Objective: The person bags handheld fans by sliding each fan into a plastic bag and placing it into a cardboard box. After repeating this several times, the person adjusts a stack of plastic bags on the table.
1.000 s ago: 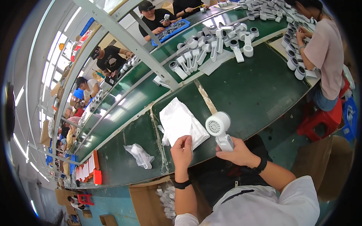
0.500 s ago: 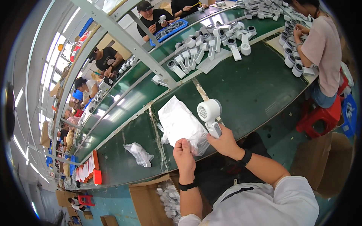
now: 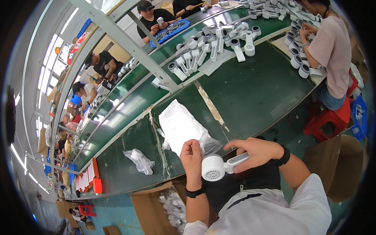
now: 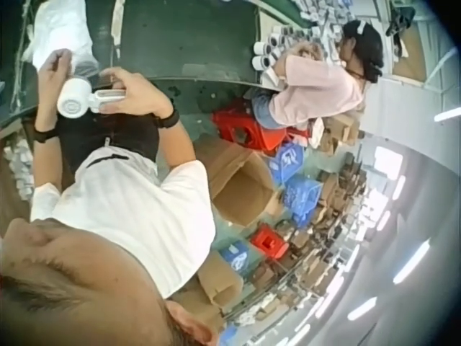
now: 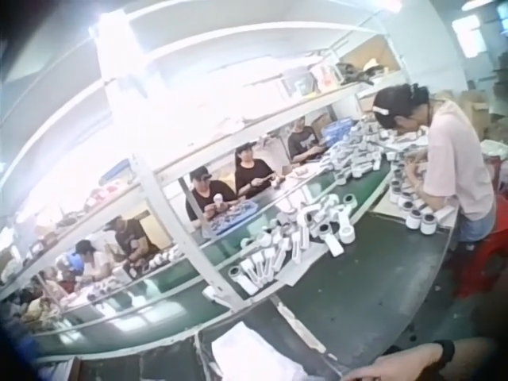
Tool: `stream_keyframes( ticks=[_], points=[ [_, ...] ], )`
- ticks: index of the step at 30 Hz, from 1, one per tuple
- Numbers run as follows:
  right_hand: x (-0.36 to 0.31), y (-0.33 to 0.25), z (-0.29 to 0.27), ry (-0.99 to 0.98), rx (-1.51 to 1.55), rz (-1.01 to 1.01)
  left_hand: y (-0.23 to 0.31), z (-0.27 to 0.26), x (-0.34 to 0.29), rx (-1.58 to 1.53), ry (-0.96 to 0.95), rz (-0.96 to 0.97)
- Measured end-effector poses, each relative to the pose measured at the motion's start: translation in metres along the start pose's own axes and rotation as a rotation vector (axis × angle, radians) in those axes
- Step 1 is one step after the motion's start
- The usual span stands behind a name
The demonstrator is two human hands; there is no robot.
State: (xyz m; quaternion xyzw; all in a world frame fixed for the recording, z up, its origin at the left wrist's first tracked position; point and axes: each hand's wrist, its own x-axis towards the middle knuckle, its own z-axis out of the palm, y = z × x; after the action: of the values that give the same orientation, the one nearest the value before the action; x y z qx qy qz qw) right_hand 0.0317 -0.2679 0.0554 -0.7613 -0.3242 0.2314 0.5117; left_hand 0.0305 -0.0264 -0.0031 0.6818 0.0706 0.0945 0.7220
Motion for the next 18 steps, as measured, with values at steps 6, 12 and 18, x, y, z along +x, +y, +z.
stream_keyframes(
  ticks=[6,12,18],
  points=[
    [0.016,0.016,-0.001,-0.148,0.106,0.117,0.015,-0.012,0.0,-0.101,-0.195,-0.02],
    [0.029,0.038,0.004,-0.313,0.19,0.162,0.022,-0.023,-0.002,-0.001,-0.361,0.089],
    [0.03,0.029,0.031,0.115,0.106,0.167,0.034,-0.015,-0.011,0.454,-0.216,0.42]
  ],
)
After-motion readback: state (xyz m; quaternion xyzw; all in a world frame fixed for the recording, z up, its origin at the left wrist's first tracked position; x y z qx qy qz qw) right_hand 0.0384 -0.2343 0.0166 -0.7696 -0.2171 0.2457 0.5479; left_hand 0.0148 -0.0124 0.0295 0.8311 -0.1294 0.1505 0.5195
